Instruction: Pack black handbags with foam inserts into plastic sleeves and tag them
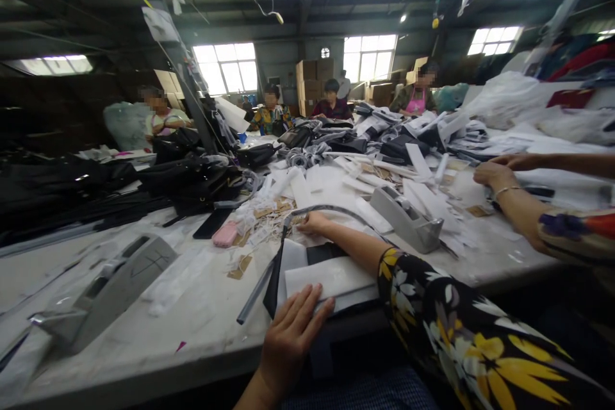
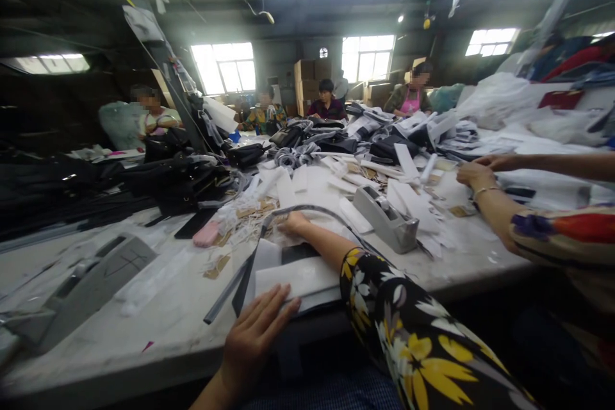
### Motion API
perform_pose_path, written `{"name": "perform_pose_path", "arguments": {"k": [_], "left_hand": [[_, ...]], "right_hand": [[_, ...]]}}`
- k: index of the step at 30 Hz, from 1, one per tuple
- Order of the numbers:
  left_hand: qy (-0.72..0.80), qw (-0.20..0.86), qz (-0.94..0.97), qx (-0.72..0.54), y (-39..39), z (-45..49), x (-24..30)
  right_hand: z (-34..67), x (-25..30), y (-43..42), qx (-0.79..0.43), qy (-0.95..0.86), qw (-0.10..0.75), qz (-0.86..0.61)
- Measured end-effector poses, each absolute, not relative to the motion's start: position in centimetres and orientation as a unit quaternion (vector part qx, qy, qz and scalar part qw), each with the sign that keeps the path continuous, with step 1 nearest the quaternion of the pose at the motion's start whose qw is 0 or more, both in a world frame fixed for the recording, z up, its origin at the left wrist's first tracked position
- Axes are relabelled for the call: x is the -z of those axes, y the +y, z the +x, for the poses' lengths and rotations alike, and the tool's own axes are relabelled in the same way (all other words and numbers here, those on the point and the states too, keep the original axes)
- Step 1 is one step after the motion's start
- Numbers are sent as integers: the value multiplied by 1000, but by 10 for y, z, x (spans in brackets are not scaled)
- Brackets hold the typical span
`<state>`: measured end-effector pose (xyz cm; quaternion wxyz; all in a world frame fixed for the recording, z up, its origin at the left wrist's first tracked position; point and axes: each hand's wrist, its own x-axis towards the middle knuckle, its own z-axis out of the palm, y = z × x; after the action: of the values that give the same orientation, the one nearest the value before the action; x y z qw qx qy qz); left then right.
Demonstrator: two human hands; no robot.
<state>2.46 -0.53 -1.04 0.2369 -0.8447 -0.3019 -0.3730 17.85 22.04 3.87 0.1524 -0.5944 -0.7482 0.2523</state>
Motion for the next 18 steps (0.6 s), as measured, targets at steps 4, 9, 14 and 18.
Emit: {"name": "perform_pose_path", "arguments": {"k": [4,9,14,18], "left_hand": [[-307,227,-843,380,-7,24,9],[-314,211,-843,382,-6,26,10],[-321,211,-842,379,-7,27,8],[-328,209,-844,370,-8,28,7]], "right_hand": [[182,-40,228,-281,-734,148,-600],[184,-60,226,-309,-726,231,-570],[170,-95,222,-364,-701,325,-520],[165,-130,210,-387,-695,371,-479]]}}
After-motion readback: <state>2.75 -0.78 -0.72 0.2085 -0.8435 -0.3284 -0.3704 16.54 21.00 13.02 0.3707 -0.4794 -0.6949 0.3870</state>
